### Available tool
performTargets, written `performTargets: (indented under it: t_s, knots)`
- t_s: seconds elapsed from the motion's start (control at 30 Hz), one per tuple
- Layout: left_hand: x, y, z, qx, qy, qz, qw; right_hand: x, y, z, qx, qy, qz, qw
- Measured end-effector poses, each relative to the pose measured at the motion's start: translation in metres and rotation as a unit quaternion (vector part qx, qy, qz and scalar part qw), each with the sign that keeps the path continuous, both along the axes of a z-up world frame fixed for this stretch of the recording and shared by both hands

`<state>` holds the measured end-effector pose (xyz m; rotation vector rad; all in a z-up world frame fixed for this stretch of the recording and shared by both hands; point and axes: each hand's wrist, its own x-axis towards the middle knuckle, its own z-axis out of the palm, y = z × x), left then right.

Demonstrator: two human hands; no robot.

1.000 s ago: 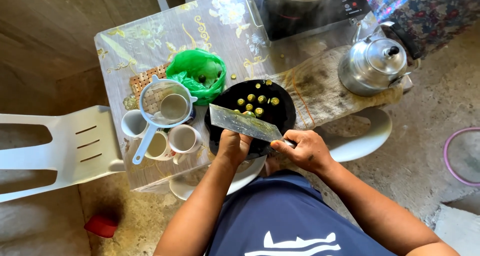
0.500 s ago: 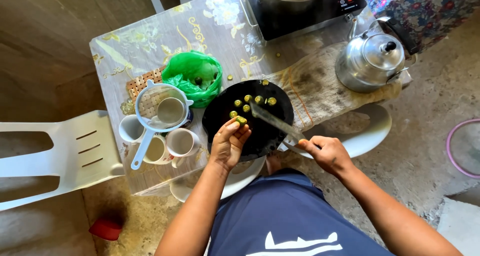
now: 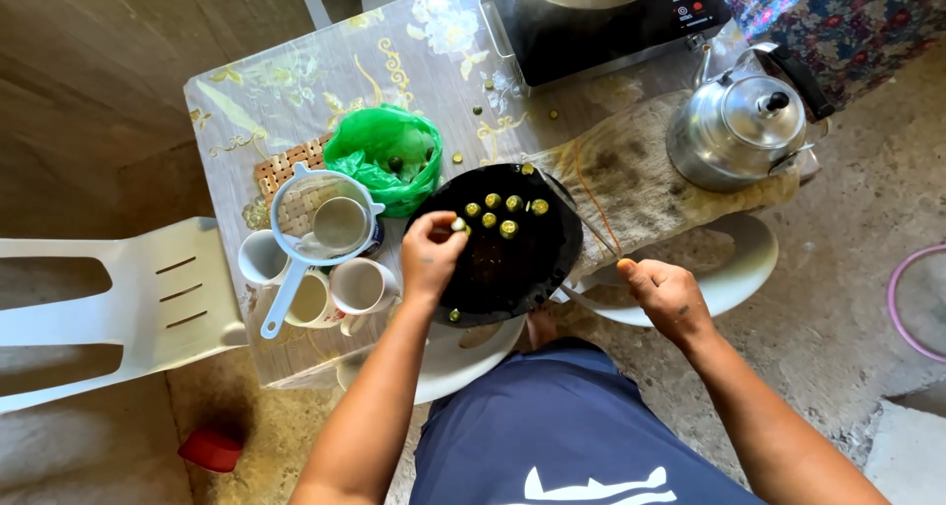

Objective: Cutting small green fruits (calamansi) in a pan using a cleaver and a skewer.

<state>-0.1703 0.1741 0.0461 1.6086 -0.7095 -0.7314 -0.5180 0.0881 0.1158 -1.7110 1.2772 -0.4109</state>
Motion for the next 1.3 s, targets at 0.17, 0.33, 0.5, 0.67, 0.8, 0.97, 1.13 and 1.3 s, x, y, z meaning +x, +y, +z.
performTargets:
  t_s: [0.17,0.33,0.5,0.67,0.8,0.97,1.13,1.3]
  knots:
    - [0.018,-0.039,0.015,0.021,-0.114,0.032,0.993,0.000,-0.003,-0.005,0.015,-0.001,-0.019,1.000]
    - [0.036,-0.064,-0.006,0.049,-0.143,0.027,0.988,-0.001,-0.004,-0.004,0.040,-0.021,-0.025,0.999]
    - [0.046,-0.067,-0.033,0.067,-0.190,-0.003,0.979,-0.006,-0.003,-0.006,0.051,-0.020,-0.037,0.998]
    - [0.046,-0.066,-0.040,0.112,-0.254,-0.040,0.960,-0.011,-0.006,-0.014,0.057,-0.019,-0.041,0.997]
    - [0.047,-0.063,-0.045,0.169,-0.247,-0.066,0.952,-0.009,-0.009,-0.009,0.068,-0.017,-0.051,0.996]
    - [0.042,-0.057,-0.035,0.191,-0.209,-0.087,0.955,-0.003,-0.013,-0.009,0.058,-0.012,-0.046,0.997]
    - [0.037,-0.050,-0.034,0.190,-0.212,-0.066,0.956,0.008,-0.014,-0.004,0.033,-0.012,-0.021,0.999]
    - [0.042,-0.042,-0.045,0.165,-0.204,-0.056,0.963,0.013,-0.014,-0.007,0.051,-0.026,-0.022,0.998]
